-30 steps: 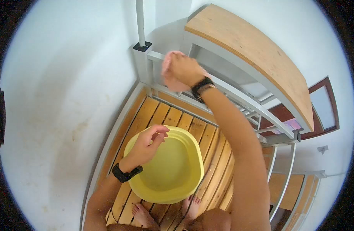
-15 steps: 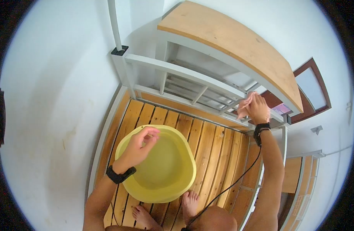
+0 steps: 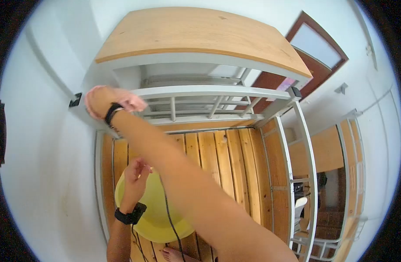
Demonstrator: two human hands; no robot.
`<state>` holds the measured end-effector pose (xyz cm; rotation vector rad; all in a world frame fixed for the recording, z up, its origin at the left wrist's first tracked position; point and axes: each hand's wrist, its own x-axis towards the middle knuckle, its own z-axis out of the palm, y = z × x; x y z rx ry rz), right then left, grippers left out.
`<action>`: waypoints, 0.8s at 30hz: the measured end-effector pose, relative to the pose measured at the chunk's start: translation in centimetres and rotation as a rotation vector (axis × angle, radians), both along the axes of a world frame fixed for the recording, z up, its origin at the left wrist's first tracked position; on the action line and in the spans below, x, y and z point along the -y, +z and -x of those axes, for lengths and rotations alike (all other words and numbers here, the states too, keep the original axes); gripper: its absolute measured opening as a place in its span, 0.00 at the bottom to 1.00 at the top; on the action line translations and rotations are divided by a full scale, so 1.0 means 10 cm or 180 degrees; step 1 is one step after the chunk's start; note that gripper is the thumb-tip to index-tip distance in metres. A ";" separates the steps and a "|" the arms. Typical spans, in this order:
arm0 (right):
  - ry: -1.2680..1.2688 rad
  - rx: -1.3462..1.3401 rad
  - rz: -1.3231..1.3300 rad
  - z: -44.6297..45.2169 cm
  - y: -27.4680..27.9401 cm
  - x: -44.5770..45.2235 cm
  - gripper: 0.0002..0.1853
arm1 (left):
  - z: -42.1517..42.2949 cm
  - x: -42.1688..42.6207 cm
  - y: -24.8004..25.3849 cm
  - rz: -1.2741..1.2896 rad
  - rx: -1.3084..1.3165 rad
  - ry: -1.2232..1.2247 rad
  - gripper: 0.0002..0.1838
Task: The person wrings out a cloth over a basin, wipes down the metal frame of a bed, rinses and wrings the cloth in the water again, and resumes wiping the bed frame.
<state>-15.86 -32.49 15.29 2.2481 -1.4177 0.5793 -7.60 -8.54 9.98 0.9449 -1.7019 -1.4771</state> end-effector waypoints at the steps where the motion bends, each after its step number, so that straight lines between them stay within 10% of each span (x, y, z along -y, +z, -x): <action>1: -0.0170 0.0094 0.0173 -0.14 -0.12 0.19 0.13 | 0.06 0.02 -0.06 0.0104 0.0014 -0.0080 0.10; 6: -0.0518 0.0843 0.0283 -0.37 -0.11 0.44 0.09 | 0.31 -0.02 -0.39 0.0293 -0.0035 -0.0210 0.09; 9: 0.0115 0.0626 -0.1347 -0.21 0.13 0.18 0.10 | 0.41 -0.01 -0.39 0.0368 -0.0115 -0.0115 0.08; 13: 0.0333 0.0700 -0.1400 -0.07 -0.05 0.26 0.08 | 0.43 0.07 -0.27 0.0374 -0.0183 0.0073 0.07; 15: 0.0243 0.0602 0.0012 0.11 -0.19 0.06 0.12 | 0.38 0.12 -0.17 0.0141 -0.0107 0.0183 0.05; 24: -0.0100 0.0165 -0.0248 2.50 -0.06 -1.36 0.18 | 0.41 0.09 -0.05 -0.0171 0.0011 0.0385 0.02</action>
